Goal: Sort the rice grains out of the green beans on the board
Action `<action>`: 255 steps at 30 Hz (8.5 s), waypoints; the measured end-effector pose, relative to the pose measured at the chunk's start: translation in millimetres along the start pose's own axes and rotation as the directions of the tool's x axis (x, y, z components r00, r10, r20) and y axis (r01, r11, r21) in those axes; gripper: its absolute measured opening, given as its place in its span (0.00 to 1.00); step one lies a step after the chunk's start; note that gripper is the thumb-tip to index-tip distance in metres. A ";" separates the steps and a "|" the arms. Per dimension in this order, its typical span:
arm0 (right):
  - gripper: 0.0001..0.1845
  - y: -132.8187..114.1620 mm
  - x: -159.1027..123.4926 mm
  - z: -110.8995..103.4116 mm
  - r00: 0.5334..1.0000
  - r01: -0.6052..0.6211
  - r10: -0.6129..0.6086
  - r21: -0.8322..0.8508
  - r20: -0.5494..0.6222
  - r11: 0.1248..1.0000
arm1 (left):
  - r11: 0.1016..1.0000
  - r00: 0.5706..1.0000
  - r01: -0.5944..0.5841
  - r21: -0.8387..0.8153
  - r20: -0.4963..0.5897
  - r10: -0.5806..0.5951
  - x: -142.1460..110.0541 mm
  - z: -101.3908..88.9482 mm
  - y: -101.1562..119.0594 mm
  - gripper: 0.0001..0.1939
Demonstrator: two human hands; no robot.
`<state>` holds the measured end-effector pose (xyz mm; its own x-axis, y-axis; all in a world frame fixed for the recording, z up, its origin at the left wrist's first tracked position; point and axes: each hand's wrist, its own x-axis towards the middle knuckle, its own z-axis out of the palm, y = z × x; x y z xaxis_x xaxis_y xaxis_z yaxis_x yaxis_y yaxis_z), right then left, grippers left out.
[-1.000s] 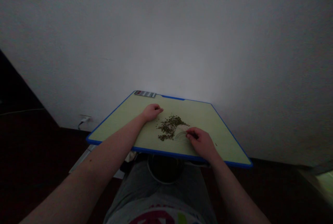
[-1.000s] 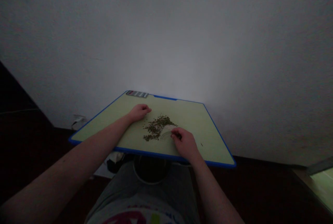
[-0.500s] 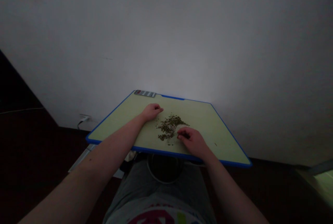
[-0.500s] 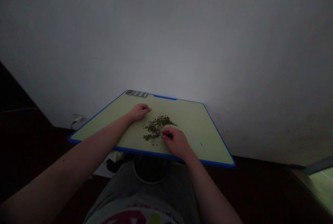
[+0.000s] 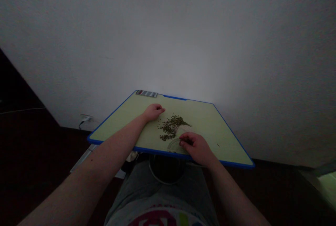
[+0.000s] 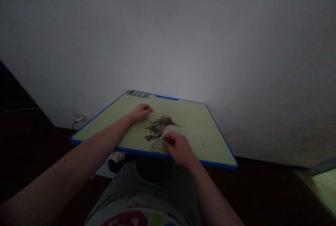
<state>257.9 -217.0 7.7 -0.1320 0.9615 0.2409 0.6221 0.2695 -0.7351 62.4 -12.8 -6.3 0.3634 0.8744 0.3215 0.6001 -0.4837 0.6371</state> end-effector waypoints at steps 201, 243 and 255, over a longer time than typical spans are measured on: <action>0.10 32.4 9.4 -28.6 0.979 0.020 -0.078 -0.293 -0.187 0.956 | 1.000 1.000 0.015 0.001 0.005 -0.015 0.0 3.7 -0.1 0.18; 0.11 32.0 -17.4 -28.2 0.959 -0.002 -0.085 -0.307 -0.271 0.952 | 1.000 1.000 0.013 -0.003 0.013 -0.013 -0.4 2.0 1.5 0.18; 0.10 27.7 -19.5 -24.9 0.957 0.001 -0.095 -0.324 -0.276 0.946 | 1.000 1.000 0.005 0.001 0.018 -0.005 -1.3 1.3 2.4 0.18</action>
<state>296.9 -229.5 -1.6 0.0273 0.8795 0.4751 0.8384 0.2387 -0.4900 64.3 -15.2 -6.1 0.3732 0.8762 0.3051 0.6031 -0.4790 0.6379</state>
